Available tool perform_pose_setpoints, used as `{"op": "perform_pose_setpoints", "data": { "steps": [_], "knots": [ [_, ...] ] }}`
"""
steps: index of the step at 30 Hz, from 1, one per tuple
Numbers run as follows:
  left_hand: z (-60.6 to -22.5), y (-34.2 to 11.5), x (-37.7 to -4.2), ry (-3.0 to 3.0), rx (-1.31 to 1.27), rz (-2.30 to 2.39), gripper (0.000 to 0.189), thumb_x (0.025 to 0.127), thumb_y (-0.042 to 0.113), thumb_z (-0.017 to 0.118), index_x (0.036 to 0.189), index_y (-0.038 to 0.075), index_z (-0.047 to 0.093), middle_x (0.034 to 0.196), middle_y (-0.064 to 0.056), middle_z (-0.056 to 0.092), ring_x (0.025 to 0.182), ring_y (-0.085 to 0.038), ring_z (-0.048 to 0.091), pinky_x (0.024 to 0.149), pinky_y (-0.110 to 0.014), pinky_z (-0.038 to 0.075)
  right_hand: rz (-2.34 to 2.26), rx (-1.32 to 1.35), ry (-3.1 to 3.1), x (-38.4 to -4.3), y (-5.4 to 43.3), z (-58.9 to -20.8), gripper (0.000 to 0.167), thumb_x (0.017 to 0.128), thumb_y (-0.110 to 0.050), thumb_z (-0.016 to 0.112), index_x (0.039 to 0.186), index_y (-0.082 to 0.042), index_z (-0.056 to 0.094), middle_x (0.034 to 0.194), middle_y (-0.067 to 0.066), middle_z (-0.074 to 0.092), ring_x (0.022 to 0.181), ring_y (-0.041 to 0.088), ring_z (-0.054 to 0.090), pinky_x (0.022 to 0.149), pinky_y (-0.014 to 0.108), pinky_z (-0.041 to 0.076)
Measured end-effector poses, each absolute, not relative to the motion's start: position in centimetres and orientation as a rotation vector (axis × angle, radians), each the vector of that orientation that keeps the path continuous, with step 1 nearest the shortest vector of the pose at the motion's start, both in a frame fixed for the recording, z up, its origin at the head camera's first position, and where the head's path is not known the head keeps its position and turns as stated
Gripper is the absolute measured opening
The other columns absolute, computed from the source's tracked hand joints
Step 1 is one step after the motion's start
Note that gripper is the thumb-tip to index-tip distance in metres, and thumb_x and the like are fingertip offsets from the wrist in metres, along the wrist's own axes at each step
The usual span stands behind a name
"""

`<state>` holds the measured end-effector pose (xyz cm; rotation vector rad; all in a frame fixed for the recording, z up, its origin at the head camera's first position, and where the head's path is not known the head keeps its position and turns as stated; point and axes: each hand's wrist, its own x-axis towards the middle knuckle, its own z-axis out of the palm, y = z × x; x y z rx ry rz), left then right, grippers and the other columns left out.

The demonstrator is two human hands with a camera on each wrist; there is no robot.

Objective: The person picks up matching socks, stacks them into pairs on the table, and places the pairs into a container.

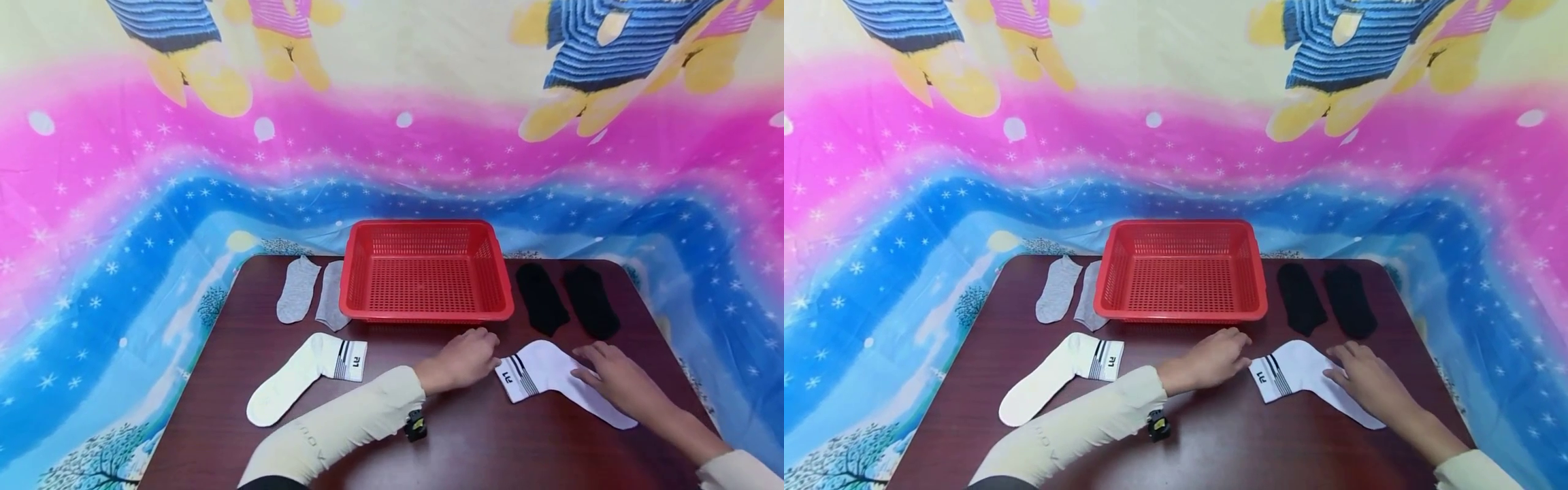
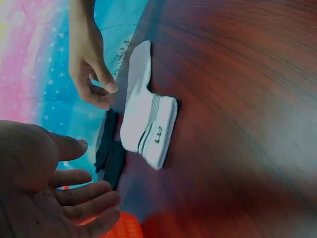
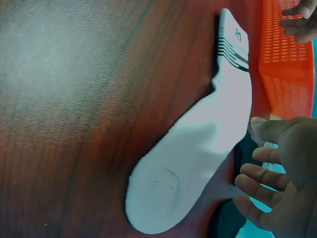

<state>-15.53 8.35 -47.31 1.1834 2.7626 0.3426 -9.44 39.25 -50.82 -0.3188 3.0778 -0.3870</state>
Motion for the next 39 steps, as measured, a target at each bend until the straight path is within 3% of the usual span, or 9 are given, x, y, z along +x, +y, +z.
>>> {"op": "perform_pose_setpoints", "data": {
  "steps": [6, 12, 20, 32, 39],
  "knots": [
    [-49.2, 11.8, -14.9, 2.82, 1.1, 0.249, 0.024, 0.098, 0.038, 0.066, 0.108, 0.016, 0.067, 0.101, 0.003, 0.065, 0.093, -0.012, 0.061, 0.076, -0.025, 0.054, -0.345, -0.309, 3.081, -9.4, 40.3, -51.9, 0.038, 0.088, -0.018, 0.078, 0.116, 0.004, 0.067, 0.107, 0.018, 0.066, 0.103, 0.043, 0.061, 0.086, 0.06, 0.052],
    [-50.9, 14.5, -14.4, 2.861, 1.029, 0.119, 0.026, 0.098, 0.043, 0.065, 0.11, 0.02, 0.065, 0.103, 0.007, 0.062, 0.097, -0.009, 0.058, 0.076, -0.024, 0.05, -0.357, -0.273, 3.036, -9.1, 41.5, -53.1, 0.032, 0.091, -0.014, 0.074, 0.117, 0.003, 0.065, 0.106, 0.017, 0.065, 0.103, 0.044, 0.061, 0.084, 0.059, 0.053],
    [-52.4, 15.7, -13.7, 2.91, 1.024, 0.064, 0.014, 0.1, 0.027, 0.06, 0.107, 0.018, 0.067, 0.101, 0.003, 0.06, 0.096, -0.012, 0.054, 0.071, -0.027, 0.047, -0.26, -0.403, 3.158, -8.0, 42.2, -54.7, 0.024, 0.086, -0.009, 0.079, 0.105, -0.005, 0.066, 0.09, 0.002, 0.058, 0.086, 0.023, 0.057, 0.068, 0.043, 0.053],
    [-53.7, 16.8, -14.1, 2.999, 0.836, 0.242, 0.009, 0.088, 0.025, 0.073, 0.091, 0.019, 0.068, 0.094, 0.003, 0.059, 0.091, -0.013, 0.051, 0.071, -0.026, 0.045, -0.27, -0.45, 3.182, -8.5, 42.0, -54.9, 0.022, 0.083, -0.001, 0.078, 0.09, -0.013, 0.062, 0.087, -0.005, 0.054, 0.082, 0.016, 0.052, 0.066, 0.035, 0.048],
    [-53.6, 16.5, -14.5, 2.965, 0.858, 0.413, 0.01, 0.084, 0.018, 0.075, 0.078, 0.018, 0.068, 0.081, 0.001, 0.061, 0.074, -0.012, 0.06, 0.056, -0.023, 0.045, -0.32, -0.426, 3.142, -9.0, 42.0, -54.9, 0.023, 0.082, 0.002, 0.078, 0.086, -0.013, 0.06, 0.083, -0.006, 0.056, 0.076, 0.01, 0.053, 0.064, 0.031, 0.048]
  ]
}}
